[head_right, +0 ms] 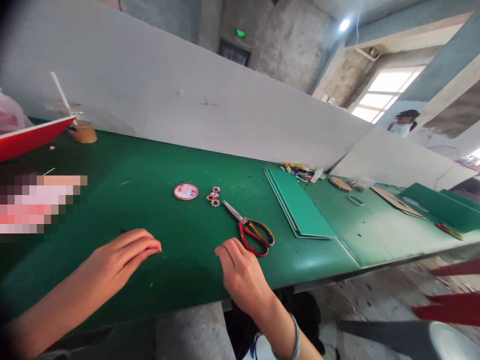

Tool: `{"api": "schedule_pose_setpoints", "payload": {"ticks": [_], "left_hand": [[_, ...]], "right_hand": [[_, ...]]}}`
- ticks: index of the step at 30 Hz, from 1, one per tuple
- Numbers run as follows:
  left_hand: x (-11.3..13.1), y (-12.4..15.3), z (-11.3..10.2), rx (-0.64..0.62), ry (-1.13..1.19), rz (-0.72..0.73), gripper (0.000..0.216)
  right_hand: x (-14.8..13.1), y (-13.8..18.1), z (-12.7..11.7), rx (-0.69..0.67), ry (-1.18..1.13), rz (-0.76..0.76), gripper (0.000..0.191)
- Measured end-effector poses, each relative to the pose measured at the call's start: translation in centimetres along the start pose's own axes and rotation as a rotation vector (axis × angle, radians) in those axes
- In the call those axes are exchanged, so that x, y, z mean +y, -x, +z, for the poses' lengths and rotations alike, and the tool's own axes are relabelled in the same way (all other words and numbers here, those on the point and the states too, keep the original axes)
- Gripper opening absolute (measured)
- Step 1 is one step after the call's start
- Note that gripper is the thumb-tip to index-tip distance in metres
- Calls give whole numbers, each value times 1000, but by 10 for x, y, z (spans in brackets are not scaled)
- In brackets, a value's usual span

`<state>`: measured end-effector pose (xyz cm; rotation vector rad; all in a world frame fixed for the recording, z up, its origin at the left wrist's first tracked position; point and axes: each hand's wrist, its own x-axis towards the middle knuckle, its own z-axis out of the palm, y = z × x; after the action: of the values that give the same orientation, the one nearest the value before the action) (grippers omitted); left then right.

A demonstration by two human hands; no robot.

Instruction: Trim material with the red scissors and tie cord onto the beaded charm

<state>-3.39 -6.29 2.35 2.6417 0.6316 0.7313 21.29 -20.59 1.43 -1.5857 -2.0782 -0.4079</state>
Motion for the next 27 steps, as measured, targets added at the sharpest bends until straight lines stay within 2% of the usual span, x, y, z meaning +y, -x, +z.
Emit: {"api": "schedule_pose_setpoints", "payload": {"ticks": [5, 12, 20, 27], "left_hand": [[-3, 1, -1, 30, 10, -24, 28], [-7, -2, -8, 113, 43, 19, 35], [-19, 5, -6, 62, 149, -113, 25], [-16, 4, -8, 59, 159, -129, 27]], "right_hand": [[3, 2, -5, 14, 39, -5, 19], [8, 6, -5, 22, 38, 12, 19], [14, 8, -5, 20, -21, 13, 21], [15, 5, -7, 37, -35, 0, 21]]}}
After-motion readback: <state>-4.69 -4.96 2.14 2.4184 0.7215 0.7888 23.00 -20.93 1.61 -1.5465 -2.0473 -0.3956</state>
